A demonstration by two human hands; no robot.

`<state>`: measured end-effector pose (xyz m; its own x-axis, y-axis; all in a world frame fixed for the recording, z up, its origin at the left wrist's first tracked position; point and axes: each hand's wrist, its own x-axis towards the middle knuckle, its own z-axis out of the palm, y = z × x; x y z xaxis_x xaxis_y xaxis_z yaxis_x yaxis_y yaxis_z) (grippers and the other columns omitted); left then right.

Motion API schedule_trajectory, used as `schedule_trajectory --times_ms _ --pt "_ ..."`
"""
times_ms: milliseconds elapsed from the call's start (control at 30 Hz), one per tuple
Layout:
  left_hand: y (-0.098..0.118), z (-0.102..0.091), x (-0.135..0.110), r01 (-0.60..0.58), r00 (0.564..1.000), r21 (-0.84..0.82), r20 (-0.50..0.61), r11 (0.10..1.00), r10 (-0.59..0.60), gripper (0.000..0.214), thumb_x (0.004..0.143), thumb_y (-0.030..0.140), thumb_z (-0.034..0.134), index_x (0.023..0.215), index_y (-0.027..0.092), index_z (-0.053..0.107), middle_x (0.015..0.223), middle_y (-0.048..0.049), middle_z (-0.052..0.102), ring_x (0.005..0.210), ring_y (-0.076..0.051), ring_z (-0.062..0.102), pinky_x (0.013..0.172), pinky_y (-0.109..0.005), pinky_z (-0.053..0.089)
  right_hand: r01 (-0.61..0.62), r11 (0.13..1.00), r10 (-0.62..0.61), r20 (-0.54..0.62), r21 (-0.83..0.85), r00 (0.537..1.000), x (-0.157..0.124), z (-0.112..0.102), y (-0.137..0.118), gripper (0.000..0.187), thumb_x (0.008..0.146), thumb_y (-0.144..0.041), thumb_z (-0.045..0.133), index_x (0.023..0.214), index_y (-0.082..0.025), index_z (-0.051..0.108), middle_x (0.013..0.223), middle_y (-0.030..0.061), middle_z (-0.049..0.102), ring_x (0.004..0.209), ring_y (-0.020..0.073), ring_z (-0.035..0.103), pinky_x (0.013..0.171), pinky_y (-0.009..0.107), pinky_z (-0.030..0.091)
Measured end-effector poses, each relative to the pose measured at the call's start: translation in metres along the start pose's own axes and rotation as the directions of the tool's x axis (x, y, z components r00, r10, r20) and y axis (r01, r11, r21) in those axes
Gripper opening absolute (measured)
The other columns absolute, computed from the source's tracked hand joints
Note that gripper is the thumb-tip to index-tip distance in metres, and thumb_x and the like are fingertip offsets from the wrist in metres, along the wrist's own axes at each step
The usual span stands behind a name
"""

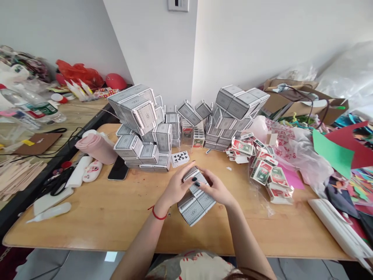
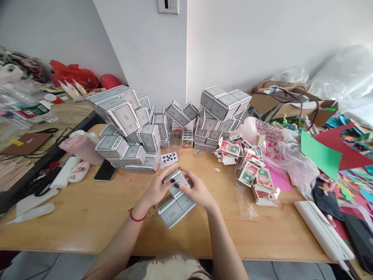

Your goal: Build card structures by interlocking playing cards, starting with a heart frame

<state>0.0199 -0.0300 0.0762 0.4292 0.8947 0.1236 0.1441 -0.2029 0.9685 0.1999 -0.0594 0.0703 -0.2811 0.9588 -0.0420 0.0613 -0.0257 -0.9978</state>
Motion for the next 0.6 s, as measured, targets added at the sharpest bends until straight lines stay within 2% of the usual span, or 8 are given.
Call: schedule_trajectory --times_ms 67,133,200,333,467,600 --pt "0.001 -0.004 0.0 0.034 0.999 -0.112 -0.038 0.993 -0.039 0.056 0.083 0.047 0.044 0.133 0.024 0.033 0.141 -0.008 0.032 0.127 -0.026 0.032 0.102 -0.04 0.034 -0.003 1.0 0.005 -0.087 0.03 0.996 0.003 0.004 0.003 0.058 0.076 -0.039 0.059 0.128 -0.024 0.039 0.102 0.0058 0.06 0.091 0.0201 0.058 0.078 0.032 0.047" --pt "0.001 -0.01 -0.003 0.085 0.996 -0.265 -0.008 0.961 -0.09 0.059 0.083 0.051 0.038 0.135 0.025 0.028 0.143 -0.01 0.026 0.123 -0.028 0.037 0.096 -0.041 0.039 0.018 0.995 0.002 -0.206 0.095 0.978 0.006 0.006 0.007 0.06 0.078 -0.042 0.056 0.131 -0.025 0.034 0.104 0.0064 0.06 0.093 0.0206 0.058 0.079 0.033 0.047" --pt "-0.001 -0.016 -0.007 0.122 0.993 -0.326 0.044 0.937 -0.114 0.061 0.081 0.053 0.041 0.135 0.026 0.026 0.142 -0.0112 0.027 0.12 -0.029 0.041 0.095 -0.043 0.039 0.055 0.988 -0.009 -0.301 0.143 0.954 0.007 0.008 0.011 0.058 0.079 -0.044 0.053 0.13 -0.025 0.034 0.11 0.007 0.059 0.099 0.0215 0.056 0.084 0.035 0.046" --pt "-0.005 -0.015 -0.014 0.109 0.993 -0.175 -0.017 0.979 -0.114 0.066 0.075 0.044 0.059 0.132 0.024 0.031 0.134 -0.0115 0.039 0.124 -0.028 0.035 0.102 -0.043 0.029 0.116 0.977 -0.045 -0.363 0.177 0.931 0.006 0.011 0.012 0.045 0.08 -0.045 0.05 0.119 -0.024 0.046 0.121 0.0062 0.054 0.112 0.0237 0.049 0.093 0.038 0.041" --pt "-0.003 -0.004 -0.017 0.022 0.993 -0.075 -0.112 0.997 -0.03 0.05 0.082 0.037 0.051 0.127 0.022 0.037 0.124 -0.0109 0.047 0.117 -0.024 0.042 0.1 -0.041 0.031 0.101 0.982 -0.035 -0.37 0.16 0.928 0.003 0.014 0.013 0.049 0.075 -0.041 0.059 0.118 -0.023 0.044 0.118 0.0063 0.056 0.107 0.0224 0.053 0.091 0.037 0.043" --pt "0.005 0.0 -0.019 -0.104 0.987 0.056 -0.113 0.993 0.11 0.038 0.085 0.035 0.046 0.12 0.021 0.043 0.123 -0.0103 0.046 0.118 -0.023 0.04 0.101 -0.038 0.029 0.096 0.985 -0.034 -0.382 0.142 0.923 0.001 0.015 0.015 0.061 0.065 -0.037 0.07 0.117 -0.022 0.041 0.111 0.0074 0.06 0.098 0.0221 0.058 0.086 0.037 0.045"
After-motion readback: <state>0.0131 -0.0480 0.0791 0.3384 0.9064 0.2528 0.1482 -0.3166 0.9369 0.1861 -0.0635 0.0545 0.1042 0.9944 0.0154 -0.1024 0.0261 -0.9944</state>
